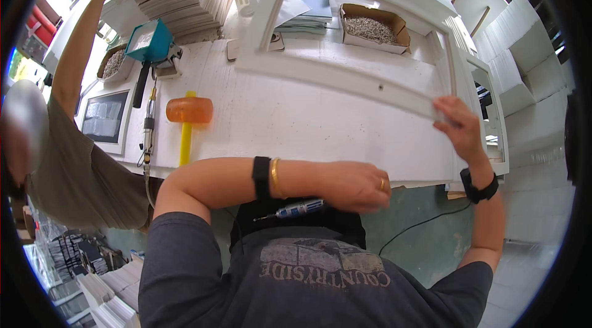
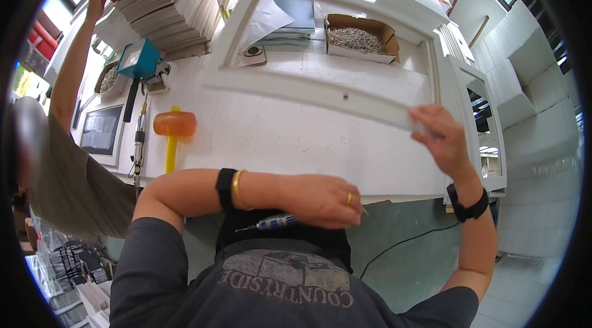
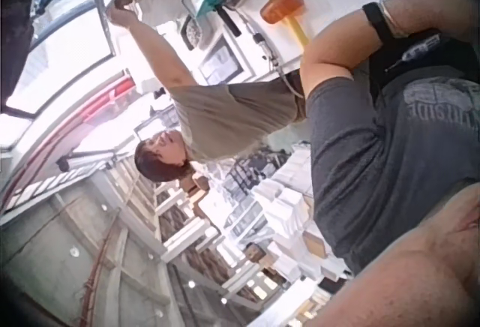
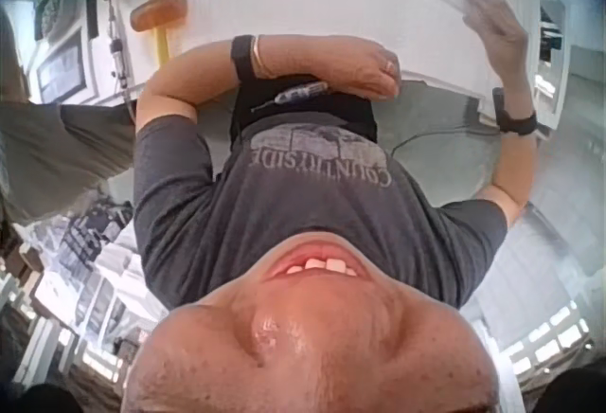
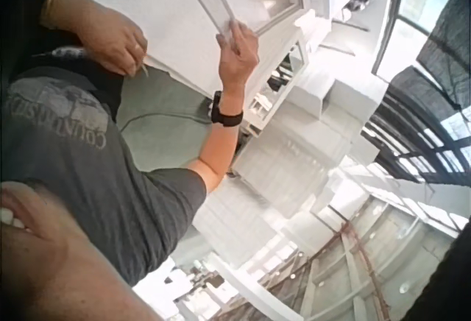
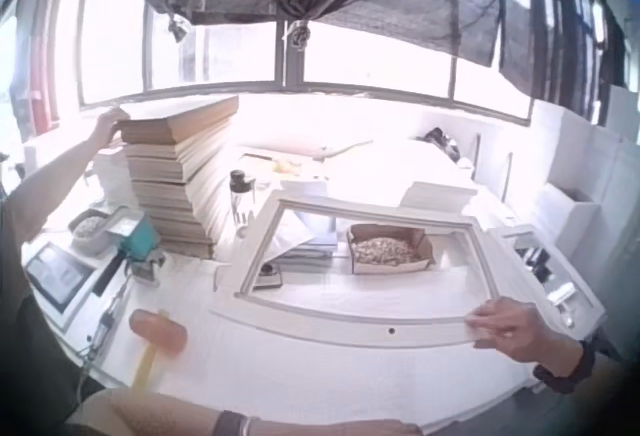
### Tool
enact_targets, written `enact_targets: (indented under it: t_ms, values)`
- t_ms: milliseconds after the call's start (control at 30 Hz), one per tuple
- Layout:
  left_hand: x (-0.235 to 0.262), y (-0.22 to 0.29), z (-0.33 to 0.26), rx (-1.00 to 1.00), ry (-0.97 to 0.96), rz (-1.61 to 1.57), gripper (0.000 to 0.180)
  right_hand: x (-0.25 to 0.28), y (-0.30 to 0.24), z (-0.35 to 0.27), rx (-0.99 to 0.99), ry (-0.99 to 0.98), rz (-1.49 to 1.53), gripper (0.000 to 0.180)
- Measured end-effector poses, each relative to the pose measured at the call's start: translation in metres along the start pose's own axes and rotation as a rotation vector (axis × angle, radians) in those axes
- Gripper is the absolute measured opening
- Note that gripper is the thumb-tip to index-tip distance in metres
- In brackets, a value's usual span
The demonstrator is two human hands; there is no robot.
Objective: Assembling a white furniture frame using a mallet and an electric screwdriver to secure components.
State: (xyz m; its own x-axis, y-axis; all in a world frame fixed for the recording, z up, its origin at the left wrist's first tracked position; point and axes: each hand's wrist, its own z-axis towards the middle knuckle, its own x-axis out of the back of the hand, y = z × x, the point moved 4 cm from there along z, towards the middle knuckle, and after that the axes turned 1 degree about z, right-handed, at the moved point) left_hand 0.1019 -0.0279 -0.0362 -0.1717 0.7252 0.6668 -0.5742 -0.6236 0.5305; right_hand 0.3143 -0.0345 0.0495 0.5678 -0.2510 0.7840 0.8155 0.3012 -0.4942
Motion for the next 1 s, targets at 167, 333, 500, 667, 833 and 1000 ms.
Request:
enact_targets:
  t_ms: [167,333,500,667,833,1000]
  values:
    - [0.066,0.071,-0.015,0.049,0.131,-0.052,0.021,-0.045,0.002,-0.051,0.056,-0.215,0.026,0.039]
    - [0.153,0.020,-0.048,0.495,0.216,0.368,0.027,-0.087,0.019,-0.069,0.055,-0.318,0.125,0.041]
    - [0.234,-0.080,-0.110,0.984,0.302,0.528,0.039,-0.108,0.042,-0.077,0.070,-0.378,0.069,0.044]
    - [0.270,-0.182,-0.141,1.170,0.303,0.683,0.049,-0.102,0.014,-0.059,0.090,-0.410,-0.300,0.041]
    - [0.277,-0.243,-0.141,1.476,0.340,0.786,0.063,-0.090,-0.047,0.013,-0.090,-0.487,0.192,0.030]
    - [0.281,-0.263,-0.158,1.737,0.384,0.850,0.076,-0.110,-0.040,0.081,-0.227,-0.507,0.344,0.024]
